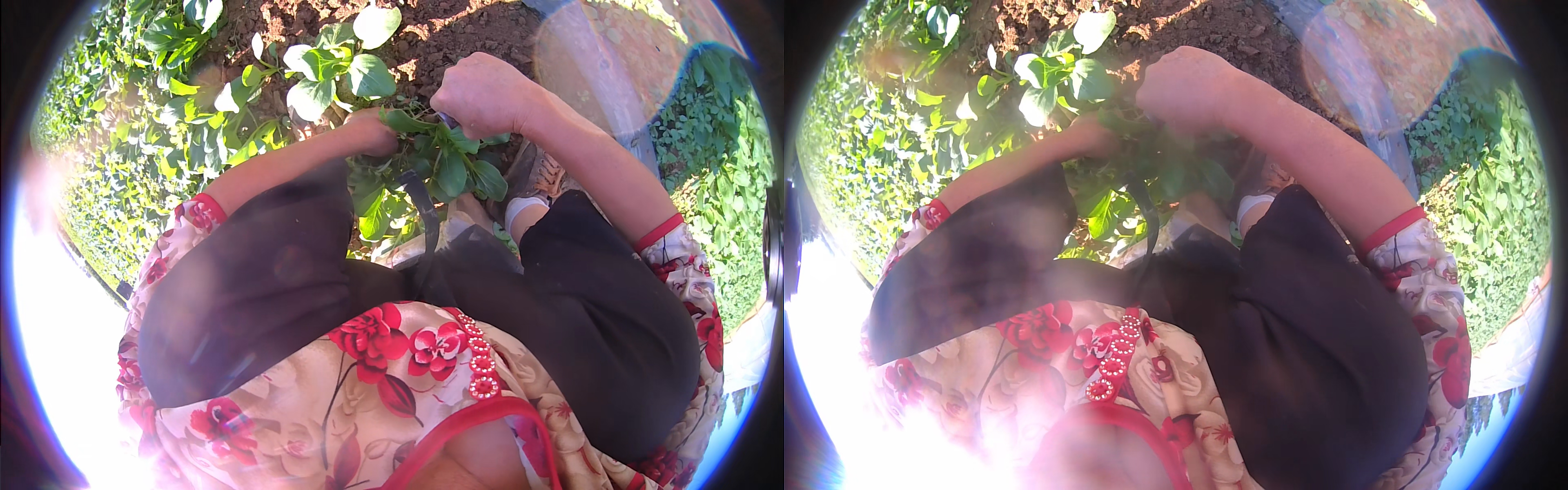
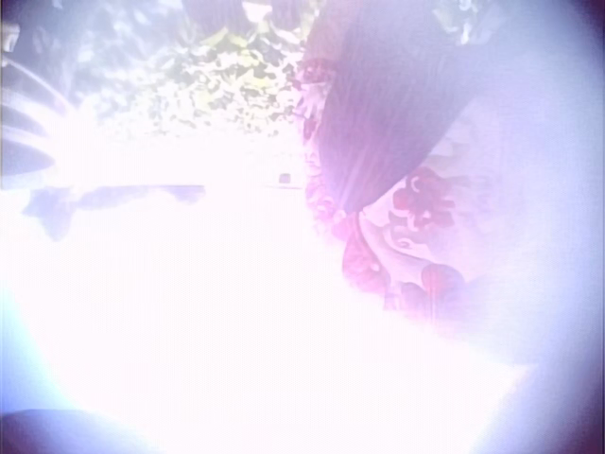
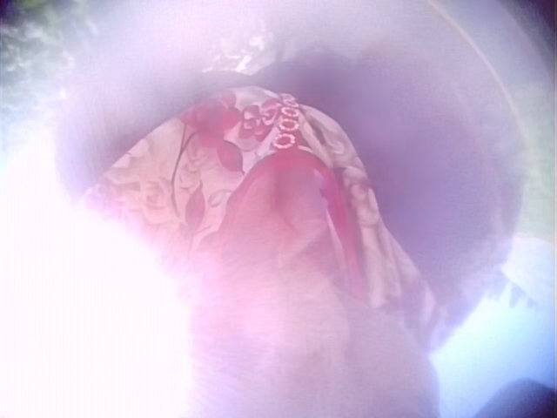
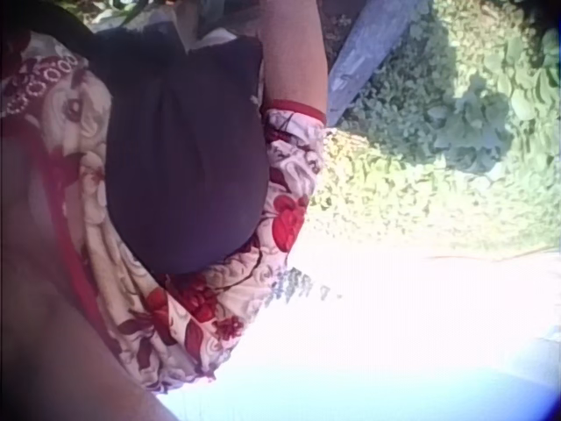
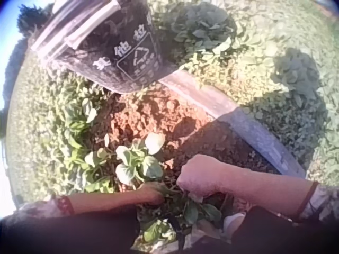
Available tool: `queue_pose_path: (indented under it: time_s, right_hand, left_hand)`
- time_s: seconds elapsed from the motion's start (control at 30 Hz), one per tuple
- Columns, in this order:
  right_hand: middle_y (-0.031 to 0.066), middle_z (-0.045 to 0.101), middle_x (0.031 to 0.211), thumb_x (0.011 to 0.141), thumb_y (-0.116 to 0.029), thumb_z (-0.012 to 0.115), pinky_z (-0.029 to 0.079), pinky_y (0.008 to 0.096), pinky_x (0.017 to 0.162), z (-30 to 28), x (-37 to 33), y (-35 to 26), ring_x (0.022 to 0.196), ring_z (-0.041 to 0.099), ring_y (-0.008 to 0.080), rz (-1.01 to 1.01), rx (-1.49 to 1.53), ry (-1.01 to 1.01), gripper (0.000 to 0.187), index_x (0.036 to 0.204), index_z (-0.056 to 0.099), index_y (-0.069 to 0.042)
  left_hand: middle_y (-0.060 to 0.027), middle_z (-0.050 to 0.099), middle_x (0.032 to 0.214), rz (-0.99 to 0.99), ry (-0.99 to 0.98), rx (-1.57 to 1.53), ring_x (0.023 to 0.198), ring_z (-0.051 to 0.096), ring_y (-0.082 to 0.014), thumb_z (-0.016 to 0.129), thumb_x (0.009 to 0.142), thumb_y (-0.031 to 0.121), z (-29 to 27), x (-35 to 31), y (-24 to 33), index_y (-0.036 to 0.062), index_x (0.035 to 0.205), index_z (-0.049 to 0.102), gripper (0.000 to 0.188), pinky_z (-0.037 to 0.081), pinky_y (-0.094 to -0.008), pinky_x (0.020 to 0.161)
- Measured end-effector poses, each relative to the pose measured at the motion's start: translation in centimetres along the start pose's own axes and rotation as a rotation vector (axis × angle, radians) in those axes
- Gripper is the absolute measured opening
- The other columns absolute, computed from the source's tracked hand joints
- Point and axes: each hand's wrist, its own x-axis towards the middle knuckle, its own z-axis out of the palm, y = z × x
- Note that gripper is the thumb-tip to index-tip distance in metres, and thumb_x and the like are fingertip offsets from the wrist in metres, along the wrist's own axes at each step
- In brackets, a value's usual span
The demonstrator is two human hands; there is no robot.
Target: The person uses a small hand tool to remove weeds from around plants in a field, placing the pulled weeds into a black bucket.
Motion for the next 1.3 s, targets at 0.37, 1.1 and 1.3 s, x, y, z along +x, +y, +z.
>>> queue_pose_path:
  time_s: [0.37,1.1,1.3]
  right_hand:
    - [0.0191,0.066,0.075,0.065,-0.015,0.066,0.053,0.0451,0.069,4.2,-0.3,-1.5,0.077,0.066,0.0366,0.459,0.46,-0.013,0.018,0.078,0.069,-0.004]
    - [0.0159,0.065,0.071,0.069,-0.012,0.065,0.049,0.037,0.064,5.3,-2.7,-1.3,0.065,0.064,0.0309,0.627,0.809,0.057,0.021,0.087,0.072,-0.003]
    - [0.0144,0.064,0.068,0.07,-0.012,0.066,0.049,0.0357,0.062,0.9,-3.8,-0.6,0.063,0.063,0.0273,0.635,0.704,0.053,0.02,0.087,0.07,-0.001]
  left_hand:
    - [-0.0219,0.066,0.094,-0.114,-0.132,-0.038,0.086,0.065,-0.0346,0.062,0.074,0.015,1.1,1.6,-1.7,0.0003,0.1,0.065,0.03,0.053,-0.0403,0.071]
    - [-0.0102,0.068,0.084,-0.286,-0.143,-1.032,0.072,0.064,-0.0158,0.066,0.078,0.017,0.3,2.4,-7.2,-0.0038,0.09,0.068,0.024,0.052,-0.0318,0.062]
    - [-0.0069,0.067,0.08,-0.074,0.052,-1.454,0.068,0.064,-0.0133,0.065,0.079,0.013,-1.7,0.5,-11.2,-0.0042,0.088,0.066,0.02,0.053,-0.0307,0.058]
